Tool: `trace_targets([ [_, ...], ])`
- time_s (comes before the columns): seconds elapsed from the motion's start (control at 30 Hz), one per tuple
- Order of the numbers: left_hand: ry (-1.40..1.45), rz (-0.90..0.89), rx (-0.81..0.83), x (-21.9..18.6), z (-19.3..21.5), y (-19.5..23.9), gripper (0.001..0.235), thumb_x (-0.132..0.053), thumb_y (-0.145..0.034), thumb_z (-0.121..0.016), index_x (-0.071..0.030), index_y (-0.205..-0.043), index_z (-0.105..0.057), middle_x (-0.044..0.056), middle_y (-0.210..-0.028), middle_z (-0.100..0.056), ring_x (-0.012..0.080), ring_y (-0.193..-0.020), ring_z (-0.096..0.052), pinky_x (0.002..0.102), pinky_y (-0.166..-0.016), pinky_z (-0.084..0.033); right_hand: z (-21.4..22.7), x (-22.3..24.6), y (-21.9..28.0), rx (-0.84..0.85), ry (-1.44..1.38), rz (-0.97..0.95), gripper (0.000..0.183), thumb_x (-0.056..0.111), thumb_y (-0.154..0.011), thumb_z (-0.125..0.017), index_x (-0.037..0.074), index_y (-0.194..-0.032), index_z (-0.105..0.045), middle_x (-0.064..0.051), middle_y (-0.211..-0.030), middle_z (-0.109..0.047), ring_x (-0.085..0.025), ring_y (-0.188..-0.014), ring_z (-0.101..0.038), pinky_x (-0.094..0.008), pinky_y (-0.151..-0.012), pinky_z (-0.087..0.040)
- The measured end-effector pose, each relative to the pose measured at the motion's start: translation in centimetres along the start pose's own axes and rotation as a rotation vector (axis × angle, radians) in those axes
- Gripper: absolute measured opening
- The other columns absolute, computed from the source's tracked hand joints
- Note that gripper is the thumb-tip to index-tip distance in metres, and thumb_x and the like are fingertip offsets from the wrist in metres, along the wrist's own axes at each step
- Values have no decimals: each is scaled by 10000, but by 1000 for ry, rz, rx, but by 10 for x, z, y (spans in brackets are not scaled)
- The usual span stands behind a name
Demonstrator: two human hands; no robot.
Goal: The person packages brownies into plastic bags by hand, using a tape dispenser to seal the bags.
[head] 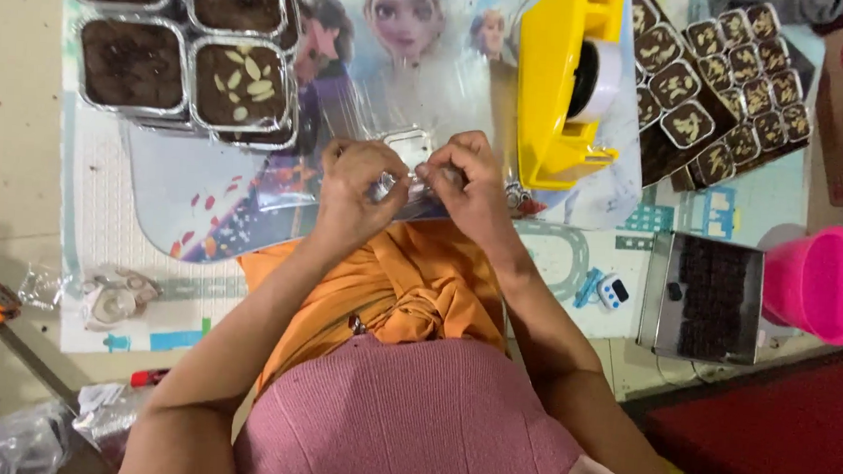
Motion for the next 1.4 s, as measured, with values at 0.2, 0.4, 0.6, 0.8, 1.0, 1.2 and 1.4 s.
trace_targets([
  [0.2,94,222,91,-7,5,-8,82,-72,-850,-755,-97,-877,-682,311,-1342,-557,558,-1230,-560,554,-1028,-444,-10,2,4,-55,82,-42,156,182,-973,-749,72,-923,-650,-192,-1350,-597,-266,-777,-652,-346,-687,-530],
  [0.4,223,270,105,5,-1,-8,97,-62,-839,-732,-104,-817,-647,190,-1283,-632,488,-1264,-581,568,-1064,-426,-10,-12,-2,-28,-29,-216,689,234,-935,-796,120,-1467,-372,-195,-1378,-609,-195,-948,-599,-290,-758,-535],
  [0.6,305,147,8,-14,2,-5,99,-43,-885,-726,-91,-867,-641,173,-1285,-610,470,-1326,-542,599,-1179,-330,-2,-2,2,-54,-528,-104,923,-24,-893,-773,136,-1585,-183,-122,-1310,-511,-152,-1056,-634,-313,-941,-591],
  [0.8,414,3,-97,-38,13,-18,134,-8,-905,-722,-31,-1012,-644,207,-1279,-587,438,-1311,-559,628,-1207,-316,3,34,8,-211,-687,-72,1043,-46,-845,-788,152,-1612,-110,-186,-1399,-454,-300,-1181,-652,-381,-975,-617],
  [1.0,572,92,42,-46,19,-46,494,87,-960,-696,-69,-1361,-453,99,-1574,-273,330,-1571,-292,549,-1416,-286,19,52,2,-141,-577,10,985,-120,-939,-722,192,-1656,-124,-238,-1652,-421,-343,-1329,-655,-301,-1023,-649],
  [1.2,876,292,-172,-20,-3,-23,972,-306,-889,-869,-227,-1604,-215,65,-1727,-233,288,-1679,-216,520,-1448,-194,21,40,-6,-318,-795,21,937,-183,-954,-692,183,-1688,-239,-26,-1083,-531,-119,-922,-419,-190,-825,-393],
  [1.4,1086,601,-109,-17,-45,12,252,6,-961,-715,-37,-1167,-576,71,-1064,-691,117,-940,-669,226,-867,-574,10,48,7,-339,-682,96,949,-104,-1000,-660,225,-1696,-104,-131,-1514,-564,-98,-696,-455,-198,-601,-462],
])
Point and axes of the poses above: each hand's wrist, its own y-axis away from the middle knuckle, its own z-axis out of the back of the hand, x = y × z, the point moved 5 cm from there along -y, towards the middle knuckle
